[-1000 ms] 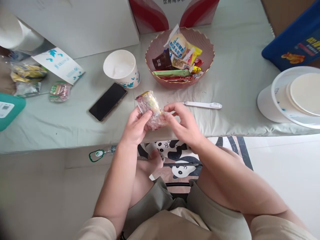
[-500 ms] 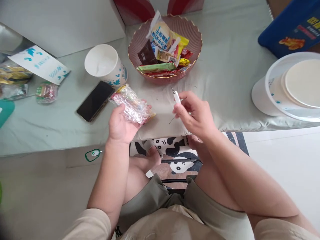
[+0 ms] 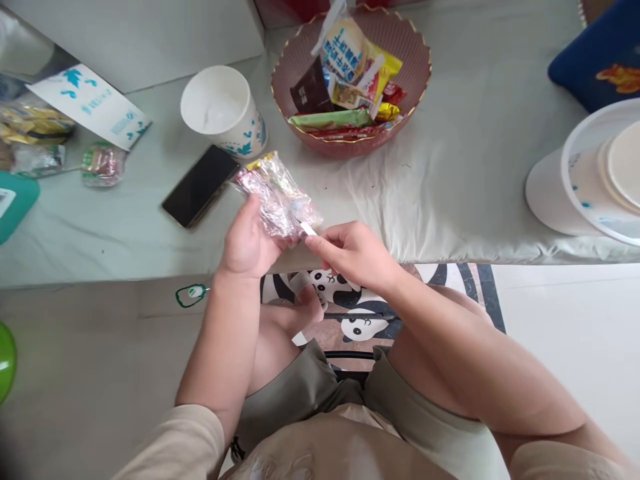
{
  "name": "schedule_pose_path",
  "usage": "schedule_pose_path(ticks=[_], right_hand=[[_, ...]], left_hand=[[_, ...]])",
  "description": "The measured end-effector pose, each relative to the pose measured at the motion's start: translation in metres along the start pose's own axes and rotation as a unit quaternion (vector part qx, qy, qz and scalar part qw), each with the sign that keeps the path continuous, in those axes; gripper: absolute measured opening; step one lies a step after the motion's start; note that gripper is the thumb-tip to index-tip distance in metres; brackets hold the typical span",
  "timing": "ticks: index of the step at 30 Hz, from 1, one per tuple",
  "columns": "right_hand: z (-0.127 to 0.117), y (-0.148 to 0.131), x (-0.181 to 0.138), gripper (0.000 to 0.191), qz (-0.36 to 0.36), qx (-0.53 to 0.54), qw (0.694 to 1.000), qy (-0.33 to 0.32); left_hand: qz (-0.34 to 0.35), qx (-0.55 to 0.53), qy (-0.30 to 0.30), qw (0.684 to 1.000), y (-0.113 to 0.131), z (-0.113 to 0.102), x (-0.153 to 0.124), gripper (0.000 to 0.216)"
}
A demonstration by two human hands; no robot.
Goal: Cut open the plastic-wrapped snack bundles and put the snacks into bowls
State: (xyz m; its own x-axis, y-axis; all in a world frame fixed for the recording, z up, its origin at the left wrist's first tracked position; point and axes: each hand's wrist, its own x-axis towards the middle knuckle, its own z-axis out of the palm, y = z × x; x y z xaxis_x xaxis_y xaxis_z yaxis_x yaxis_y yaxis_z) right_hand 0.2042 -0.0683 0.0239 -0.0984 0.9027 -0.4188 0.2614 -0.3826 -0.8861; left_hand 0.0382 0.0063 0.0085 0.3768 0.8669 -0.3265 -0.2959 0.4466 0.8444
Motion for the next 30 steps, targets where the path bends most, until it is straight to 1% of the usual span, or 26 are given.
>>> schedule_pose_path(ticks=[2, 3, 4, 5, 6, 7, 9, 10, 11, 12, 13, 14, 16, 17, 18, 19, 21, 22, 24, 26, 27, 28, 29, 30], right_hand=[[0.000, -0.002, -0.003, 0.053, 0.015, -0.042, 0.999, -0.027], [-0.002, -0.001, -0.004, 0.053, 0.010, -0.069, 0.997, -0.028], [-0.004, 0.000, -0.003, 0.052, -0.001, -0.103, 0.995, -0.015], [-0.008, 0.003, -0.002, 0.050, -0.014, -0.147, 0.989, 0.017], [-0.013, 0.007, 0.000, 0.048, -0.029, -0.198, 0.977, 0.068], [-0.019, 0.012, 0.003, 0.045, -0.045, -0.250, 0.958, 0.133], [-0.031, 0.023, 0.010, 0.035, -0.084, -0.337, 0.899, 0.268], [-0.036, 0.027, 0.013, 0.030, -0.107, -0.363, 0.867, 0.323], [-0.039, 0.030, 0.016, 0.026, -0.134, -0.376, 0.843, 0.361], [-0.040, 0.032, 0.018, 0.025, -0.164, -0.375, 0.831, 0.378], [-0.038, 0.032, 0.018, 0.029, -0.198, -0.360, 0.833, 0.370], [-0.034, 0.030, 0.018, 0.037, -0.232, -0.334, 0.847, 0.342], [-0.020, 0.025, 0.015, 0.054, -0.289, -0.268, 0.884, 0.250], [-0.013, 0.022, 0.013, 0.056, -0.305, -0.242, 0.897, 0.209], [-0.005, 0.020, 0.012, 0.054, -0.312, -0.224, 0.904, 0.186], [0.001, 0.018, 0.010, 0.046, -0.313, -0.216, 0.906, 0.185], [0.008, 0.016, 0.007, 0.025, -0.320, -0.209, 0.896, 0.225], [0.010, 0.016, 0.006, 0.019, -0.330, -0.207, 0.886, 0.249], [0.010, 0.016, 0.003, 0.016, -0.365, -0.201, 0.863, 0.285], [0.009, 0.018, 0.002, 0.017, -0.411, -0.195, 0.843, 0.288], [0.008, 0.019, 0.001, 0.017, -0.437, -0.194, 0.834, 0.273], [0.008, 0.020, 0.001, 0.018, -0.465, -0.194, 0.828, 0.245], [0.007, 0.021, 0.001, 0.016, -0.490, -0.196, 0.826, 0.198], [0.007, 0.021, 0.002, 0.013, -0.508, -0.196, 0.827, 0.138]], left_hand=[[0.020, -0.015, 0.029, 0.999, 0.012, -0.005, 0.000, 0.041], [0.027, -0.023, 0.044, 0.998, 0.018, -0.009, -0.001, 0.041], [0.032, -0.030, 0.058, 0.997, 0.024, -0.013, -0.002, 0.041], [0.033, -0.036, 0.071, 0.996, 0.029, -0.018, -0.003, 0.042], [0.031, -0.039, 0.079, 0.996, 0.033, -0.022, -0.004, 0.044], [0.026, -0.041, 0.084, 0.995, 0.035, -0.026, -0.005, 0.046], [0.001, -0.036, 0.078, 0.996, 0.037, -0.031, -0.007, 0.051], [-0.016, -0.033, 0.069, 0.997, 0.035, -0.031, -0.008, 0.053], [-0.033, -0.030, 0.057, 0.997, 0.033, -0.031, -0.008, 0.054], [-0.050, -0.028, 0.043, 0.997, 0.030, -0.029, -0.008, 0.055], [-0.067, -0.026, 0.027, 0.997, 0.026, -0.026, -0.008, 0.056], [-0.081, -0.024, 0.010, 0.996, 0.022, -0.022, -0.008, 0.056], [-0.102, -0.019, -0.027, 0.994, 0.014, -0.014, -0.007, 0.057], [-0.108, -0.016, -0.044, 0.993, 0.010, -0.011, -0.007, 0.057], [-0.112, -0.014, -0.056, 0.992, 0.008, -0.008, -0.007, 0.057], [-0.113, -0.013, -0.063, 0.991, 0.006, -0.005, -0.007, 0.057], [-0.116, -0.016, -0.064, 0.991, 0.005, -0.003, -0.007, 0.055], [-0.116, -0.018, -0.059, 0.991, 0.006, -0.004, -0.006, 0.053], [-0.105, -0.026, -0.046, 0.993, 0.007, -0.006, -0.004, 0.048], [-0.074, -0.042, -0.028, 0.996, 0.009, -0.009, -0.002, 0.044], [-0.055, -0.053, -0.016, 0.997, 0.010, -0.010, 0.000, 0.044], [-0.037, -0.063, -0.003, 0.997, 0.011, -0.011, 0.001, 0.045], [-0.027, -0.069, 0.012, 0.997, 0.012, -0.011, 0.002, 0.047], [-0.024, -0.070, 0.026, 0.997, 0.013, -0.011, 0.002, 0.049]])
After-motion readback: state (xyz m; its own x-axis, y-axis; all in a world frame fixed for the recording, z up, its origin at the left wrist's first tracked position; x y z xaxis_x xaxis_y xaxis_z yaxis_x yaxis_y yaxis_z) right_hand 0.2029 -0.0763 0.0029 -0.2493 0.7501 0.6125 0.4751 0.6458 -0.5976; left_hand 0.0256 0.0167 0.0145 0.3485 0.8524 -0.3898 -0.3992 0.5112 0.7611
